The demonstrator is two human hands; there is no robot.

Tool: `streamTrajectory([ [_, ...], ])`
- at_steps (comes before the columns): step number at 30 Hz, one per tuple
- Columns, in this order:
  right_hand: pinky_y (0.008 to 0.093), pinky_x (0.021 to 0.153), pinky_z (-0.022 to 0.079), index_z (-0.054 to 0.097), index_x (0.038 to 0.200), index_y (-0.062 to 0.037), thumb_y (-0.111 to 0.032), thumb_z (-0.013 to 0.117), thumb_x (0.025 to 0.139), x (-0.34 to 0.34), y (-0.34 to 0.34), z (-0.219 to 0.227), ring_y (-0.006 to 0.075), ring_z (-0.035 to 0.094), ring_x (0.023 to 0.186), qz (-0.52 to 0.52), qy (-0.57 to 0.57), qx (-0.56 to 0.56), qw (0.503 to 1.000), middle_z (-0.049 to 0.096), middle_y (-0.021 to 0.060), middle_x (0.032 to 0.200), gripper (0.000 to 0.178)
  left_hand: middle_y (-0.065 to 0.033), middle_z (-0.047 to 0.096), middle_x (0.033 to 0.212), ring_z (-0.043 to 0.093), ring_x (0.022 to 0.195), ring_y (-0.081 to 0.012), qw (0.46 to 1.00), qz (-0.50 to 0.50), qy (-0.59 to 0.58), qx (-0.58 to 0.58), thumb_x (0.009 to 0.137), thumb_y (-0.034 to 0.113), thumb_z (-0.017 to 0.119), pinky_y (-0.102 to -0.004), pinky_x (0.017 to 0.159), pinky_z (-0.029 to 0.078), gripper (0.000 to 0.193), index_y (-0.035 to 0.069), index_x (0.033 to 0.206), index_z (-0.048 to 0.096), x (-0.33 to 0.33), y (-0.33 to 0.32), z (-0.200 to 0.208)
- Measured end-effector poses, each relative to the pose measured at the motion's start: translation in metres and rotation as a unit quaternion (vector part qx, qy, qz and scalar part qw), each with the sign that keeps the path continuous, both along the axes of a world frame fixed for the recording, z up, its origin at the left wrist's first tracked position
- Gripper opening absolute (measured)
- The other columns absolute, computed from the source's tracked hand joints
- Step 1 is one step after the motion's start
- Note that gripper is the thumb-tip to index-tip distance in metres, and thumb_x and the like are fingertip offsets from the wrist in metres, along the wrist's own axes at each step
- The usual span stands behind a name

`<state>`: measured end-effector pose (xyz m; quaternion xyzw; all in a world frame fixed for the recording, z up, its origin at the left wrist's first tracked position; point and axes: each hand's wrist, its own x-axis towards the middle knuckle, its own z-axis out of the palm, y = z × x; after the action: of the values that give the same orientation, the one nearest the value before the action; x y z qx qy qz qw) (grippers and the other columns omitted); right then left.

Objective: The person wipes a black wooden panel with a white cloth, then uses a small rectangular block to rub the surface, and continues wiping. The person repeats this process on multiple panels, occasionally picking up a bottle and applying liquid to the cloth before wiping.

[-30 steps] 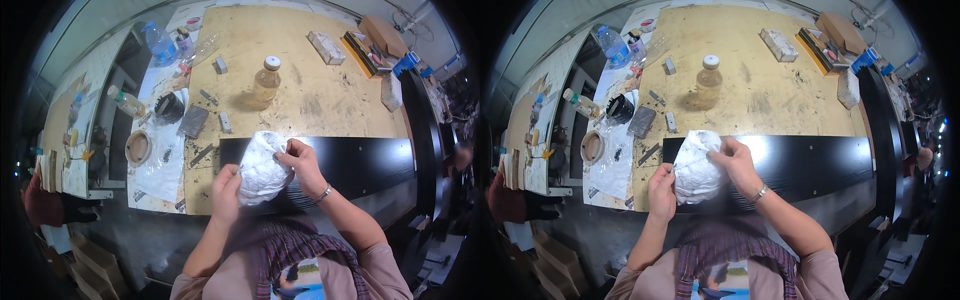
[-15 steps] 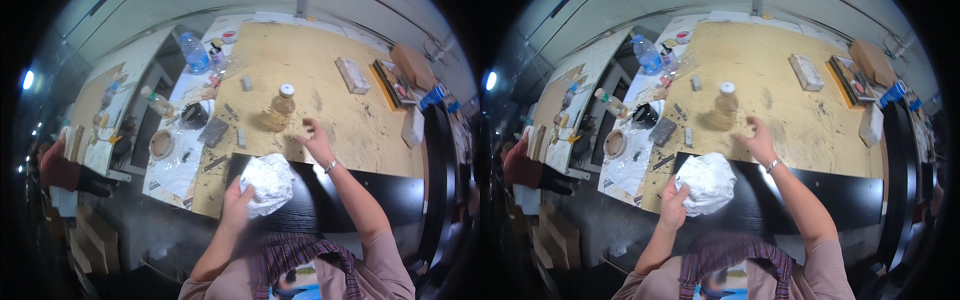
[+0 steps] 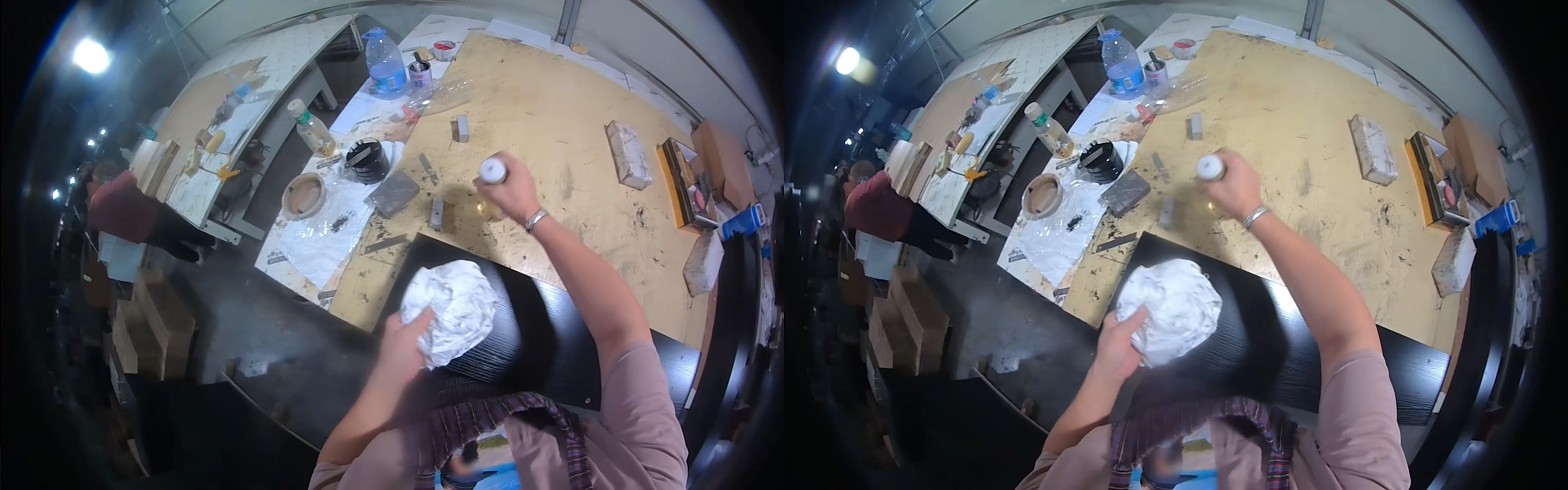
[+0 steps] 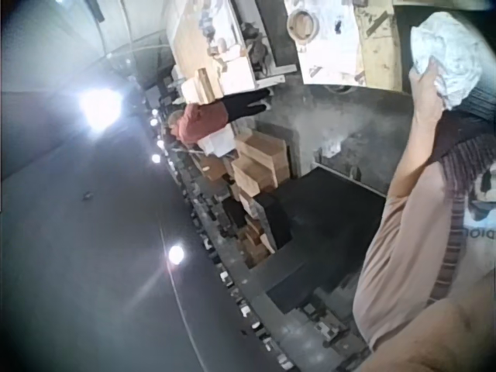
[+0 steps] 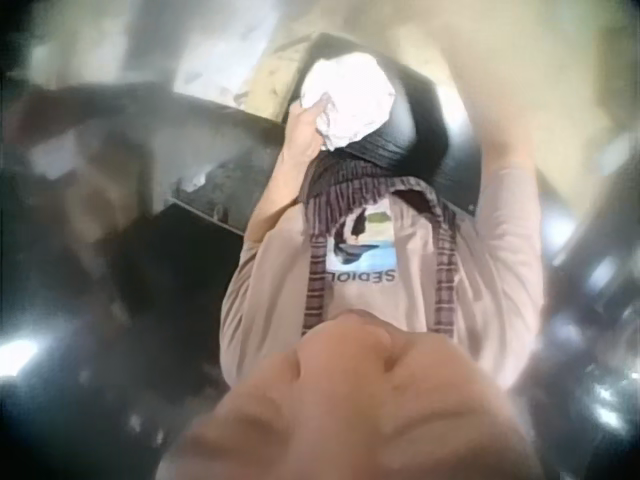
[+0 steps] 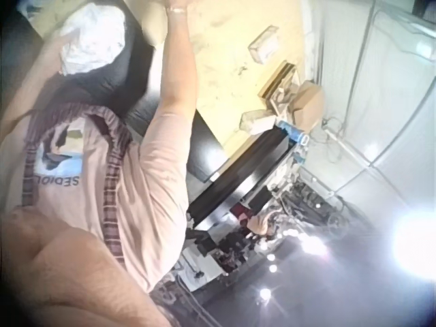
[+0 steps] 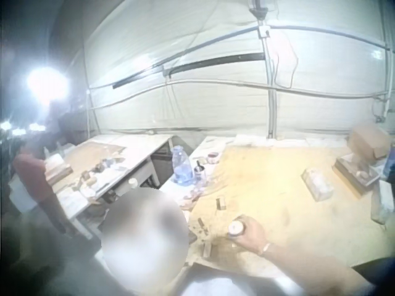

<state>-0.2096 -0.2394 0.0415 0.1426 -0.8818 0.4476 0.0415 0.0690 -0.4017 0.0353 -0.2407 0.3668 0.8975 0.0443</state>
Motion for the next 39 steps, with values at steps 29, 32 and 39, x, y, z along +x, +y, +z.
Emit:
streamTrajectory([
  [29,0.0388,0.084,0.047,0.070,0.068,-0.0070,-0.023,0.066,0.073,0.129,-0.002,0.066,0.0285,0.061,0.087,0.261,0.281,0.506,0.773,0.066,0.0117,0.081,0.017,-0.0139,0.067,0.121,0.068,0.106,-0.0205,0.990,-0.073,0.099,-0.063,0.094,-0.007,0.051,-0.0367,0.094,0.055,0.040,-0.006,0.134,0.053,-0.026,0.034,-0.026],
  [32,0.0385,0.084,0.047,0.070,0.067,-0.0069,-0.024,0.066,0.072,0.125,0.001,0.064,0.0288,0.061,0.087,0.258,0.298,0.497,0.773,0.066,0.0121,0.080,0.018,-0.0138,0.067,0.121,0.068,0.106,-0.0206,0.992,-0.072,0.098,-0.043,0.094,-0.007,0.051,-0.0366,0.095,0.055,0.041,-0.006,0.135,0.053,-0.023,0.036,-0.019],
  [39,0.0385,0.088,0.048,0.072,0.080,-0.0068,-0.023,0.071,0.068,0.114,0.006,0.058,0.0280,0.062,0.093,0.257,0.256,0.436,0.823,0.067,0.0114,0.085,0.020,-0.0143,0.066,0.123,0.068,0.107,-0.0204,0.989,-0.077,0.087,-0.088,0.094,-0.007,0.053,-0.0368,0.096,0.054,0.041,-0.007,0.135,0.053,-0.013,0.035,-0.010],
])
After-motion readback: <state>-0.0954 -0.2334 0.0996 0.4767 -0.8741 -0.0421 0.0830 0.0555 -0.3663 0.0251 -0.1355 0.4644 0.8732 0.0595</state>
